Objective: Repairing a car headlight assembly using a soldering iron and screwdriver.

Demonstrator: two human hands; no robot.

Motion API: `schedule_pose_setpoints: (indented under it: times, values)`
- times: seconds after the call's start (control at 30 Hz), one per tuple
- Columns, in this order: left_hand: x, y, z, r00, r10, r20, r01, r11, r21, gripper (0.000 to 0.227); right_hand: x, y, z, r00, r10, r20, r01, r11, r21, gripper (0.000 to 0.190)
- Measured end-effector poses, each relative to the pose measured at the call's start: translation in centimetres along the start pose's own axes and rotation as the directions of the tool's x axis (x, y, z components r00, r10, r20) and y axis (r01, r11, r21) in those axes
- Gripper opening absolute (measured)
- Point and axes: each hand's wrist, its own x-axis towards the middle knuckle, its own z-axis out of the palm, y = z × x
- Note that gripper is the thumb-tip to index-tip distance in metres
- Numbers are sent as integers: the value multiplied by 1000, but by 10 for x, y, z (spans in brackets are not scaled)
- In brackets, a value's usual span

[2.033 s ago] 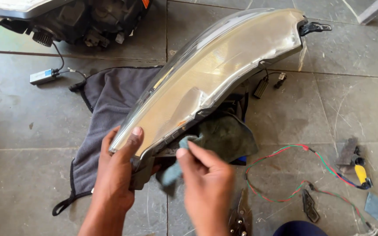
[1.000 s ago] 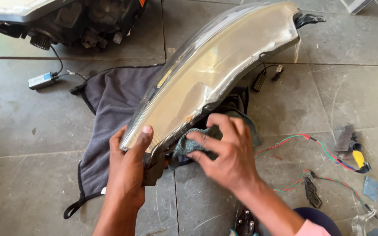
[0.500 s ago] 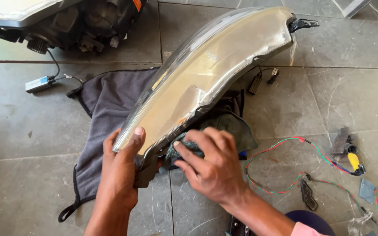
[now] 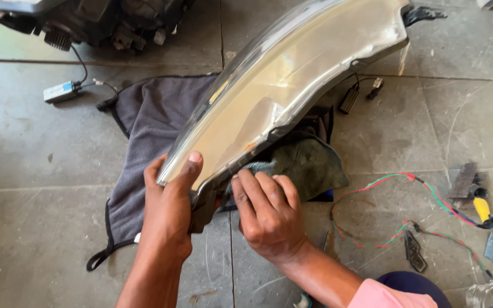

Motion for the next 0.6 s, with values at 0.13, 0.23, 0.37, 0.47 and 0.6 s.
schedule_pose_setpoints:
  times: [0.13,0.23,0.37,0.47,0.6]
  values:
    - [12,-15,-7,996,87,21,-88,996,6,77,0,1,-1,1000,-2,11,2,1000,-10,26]
    - [8,-9,-3,989,137,56,-136,991,-15,79,1,16,-2,1000,31,-2,-31,996,86,26]
    - [-2,2,-4,1000,7,29,-9,997,79,81,8,41,-3,996,90,19,-92,949,303,27]
    - [1,-1,-5,999,8,33,-10,998,69,82,11,42,3,993,122,-6,-114,941,320,26]
    - [5,-7,-7,996,76,41,-79,995,64,81,0,37,4,997,78,30,-82,971,223,25]
